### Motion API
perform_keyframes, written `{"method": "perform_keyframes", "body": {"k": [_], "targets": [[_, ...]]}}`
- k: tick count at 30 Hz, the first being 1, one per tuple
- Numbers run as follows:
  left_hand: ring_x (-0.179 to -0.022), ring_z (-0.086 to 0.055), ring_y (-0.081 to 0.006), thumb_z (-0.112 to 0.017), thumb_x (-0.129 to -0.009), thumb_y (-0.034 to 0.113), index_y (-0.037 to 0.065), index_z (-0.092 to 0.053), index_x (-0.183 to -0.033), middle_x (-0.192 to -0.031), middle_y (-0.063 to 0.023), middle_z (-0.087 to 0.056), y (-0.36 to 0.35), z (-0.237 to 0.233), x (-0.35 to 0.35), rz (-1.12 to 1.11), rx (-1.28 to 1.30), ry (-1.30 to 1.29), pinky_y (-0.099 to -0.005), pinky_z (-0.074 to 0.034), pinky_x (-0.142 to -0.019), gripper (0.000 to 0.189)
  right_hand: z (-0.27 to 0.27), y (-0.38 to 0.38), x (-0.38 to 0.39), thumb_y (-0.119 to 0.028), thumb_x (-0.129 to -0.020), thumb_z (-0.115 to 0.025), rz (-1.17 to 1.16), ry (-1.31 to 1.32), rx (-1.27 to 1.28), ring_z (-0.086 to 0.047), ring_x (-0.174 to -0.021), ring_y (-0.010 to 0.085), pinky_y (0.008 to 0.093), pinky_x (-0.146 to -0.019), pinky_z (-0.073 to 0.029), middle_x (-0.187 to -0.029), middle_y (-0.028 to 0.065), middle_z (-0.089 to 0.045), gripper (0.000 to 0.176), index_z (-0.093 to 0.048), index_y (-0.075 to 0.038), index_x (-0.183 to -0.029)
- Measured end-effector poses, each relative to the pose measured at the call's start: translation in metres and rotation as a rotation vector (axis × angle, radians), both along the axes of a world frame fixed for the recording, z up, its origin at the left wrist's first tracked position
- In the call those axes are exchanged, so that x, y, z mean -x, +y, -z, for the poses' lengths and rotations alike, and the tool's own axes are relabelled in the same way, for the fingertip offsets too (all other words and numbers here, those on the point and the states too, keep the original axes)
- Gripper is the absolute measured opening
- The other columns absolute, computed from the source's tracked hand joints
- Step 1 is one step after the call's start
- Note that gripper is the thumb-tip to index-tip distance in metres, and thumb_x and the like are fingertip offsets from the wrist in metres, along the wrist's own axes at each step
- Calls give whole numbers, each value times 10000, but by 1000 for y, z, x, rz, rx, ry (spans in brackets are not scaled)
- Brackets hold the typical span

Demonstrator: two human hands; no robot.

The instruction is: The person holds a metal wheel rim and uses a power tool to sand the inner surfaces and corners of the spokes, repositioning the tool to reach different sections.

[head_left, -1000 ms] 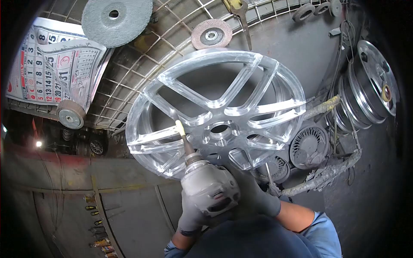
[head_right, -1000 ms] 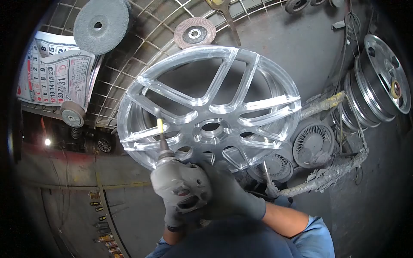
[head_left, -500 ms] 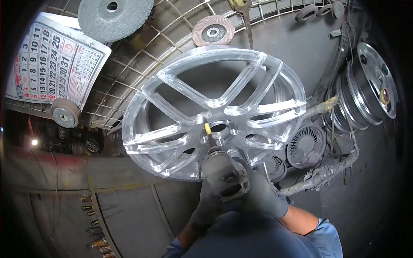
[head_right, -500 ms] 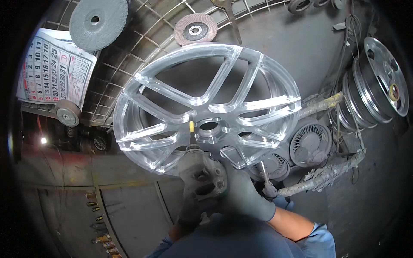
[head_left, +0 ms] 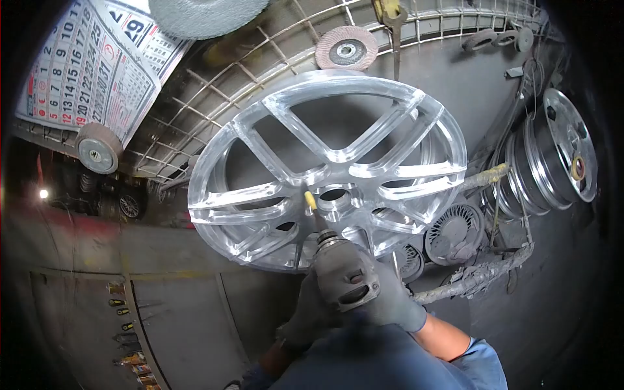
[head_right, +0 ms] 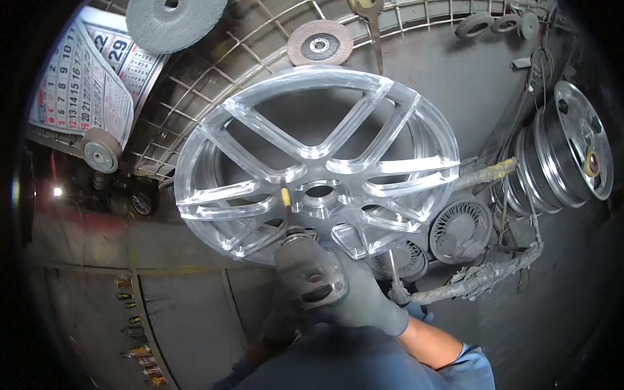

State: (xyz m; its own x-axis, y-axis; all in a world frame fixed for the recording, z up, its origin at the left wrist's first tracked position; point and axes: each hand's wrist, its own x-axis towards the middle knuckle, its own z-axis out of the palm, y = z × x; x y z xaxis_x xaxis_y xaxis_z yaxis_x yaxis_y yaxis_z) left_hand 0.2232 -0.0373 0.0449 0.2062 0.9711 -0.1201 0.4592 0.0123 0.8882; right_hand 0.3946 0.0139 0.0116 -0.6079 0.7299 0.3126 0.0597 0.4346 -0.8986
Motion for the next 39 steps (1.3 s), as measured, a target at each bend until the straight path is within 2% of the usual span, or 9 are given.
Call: {"method": "perform_keyframes", "body": {"k": [2,5,8,12,18,20,26,31,39], "targets": [[-1119,-580,-174,-909,-597,201,-3,-420,-1344,-1235,-92,-584,1,9,-6,-140,115,-462,-336,-478,-979,916,9,-5,-1,-311,-669,-813,14,-58,24,-626,-1006,345,419,-826,-527,-1143,172,-584,726,-522,-39,-1276],[-1131,-575,-174,-893,-595,154,2,-429,-1341,-1227,-89,-586,-7,-6,-18,-328,326,-686,-336,-475,-981,892,16,-3,2,-311,-683,-800,25,-27,-114,-636,-979,346,410,-810,-532,-1164,177,-585,710,-523,-22,-1269],[-1138,-570,-169,-878,-602,133,6,-434,-1339,-1225,-89,-586,-5,-14,-12,-278,321,-574,-333,-473,-982,870,11,-5,7,-300,-695,-785,27,49,60,-645,-962,340,401,-805,-535,-1158,180,-591,695,-521,-20,-1274],[-1150,-560,-173,-878,-611,143,4,-406,-1359,-1240,-93,-573,-1,-9,-8,-213,311,-632,-334,-457,-997,895,17,-5,6,-297,-695,-786,2,-24,-79,-654,-963,324,391,-809,-538,-1152,174,-602,699,-517,-29,-1282],[-1101,-586,-178,-860,-638,211,10,-463,-1303,-1197,-90,-601,4,-2,-11,-189,141,-630,-345,-461,-972,800,6,-11,4,-198,-665,-794,61,49,276,-653,-989,261,360,-868,-505,-1103,121,-664,578,-602,-22,-1181],[-1233,-494,-208,-887,-623,229,-17,-310,-1413,-1324,-123,-499,3,1,-5,-123,168,-563,-360,-391,-1051,1010,6,-8,5,-200,-665,-797,35,38,201,-653,-985,259,360,-863,-506,-1104,121,-663,580,-602,-21,-1181],[-1245,-474,-220,-895,-612,250,-42,-269,-1412,-1328,-141,-478,-1,-5,2,-118,127,-502,-370,-370,-1068,1058,2,-7,11,-289,-698,-768,16,78,98,-653,-976,336,395,-853,-521,-1111,152,-653,556,-614,-50,-1177],[-1237,-473,-235,-901,-598,274,-41,-271,-1405,-1315,-149,-478,-1,-19,5,-88,131,-494,-381,-374,-1060,1072,-10,-15,12,-264,-669,-792,32,170,307,-631,-1029,334,411,-914,-490,-1141,151,-640,567,-625,-50,-1167],[-1208,-487,-254,-899,-587,357,-45,-341,-1362,-1279,-175,-486,-1,-21,2,-105,35,-416,-397,-382,-1047,1036,-3,-13,10,-250,-641,-807,21,149,87,-630,-1034,325,408,-913,-489,-1146,149,-637,599,-617,-49,-1172]]}}
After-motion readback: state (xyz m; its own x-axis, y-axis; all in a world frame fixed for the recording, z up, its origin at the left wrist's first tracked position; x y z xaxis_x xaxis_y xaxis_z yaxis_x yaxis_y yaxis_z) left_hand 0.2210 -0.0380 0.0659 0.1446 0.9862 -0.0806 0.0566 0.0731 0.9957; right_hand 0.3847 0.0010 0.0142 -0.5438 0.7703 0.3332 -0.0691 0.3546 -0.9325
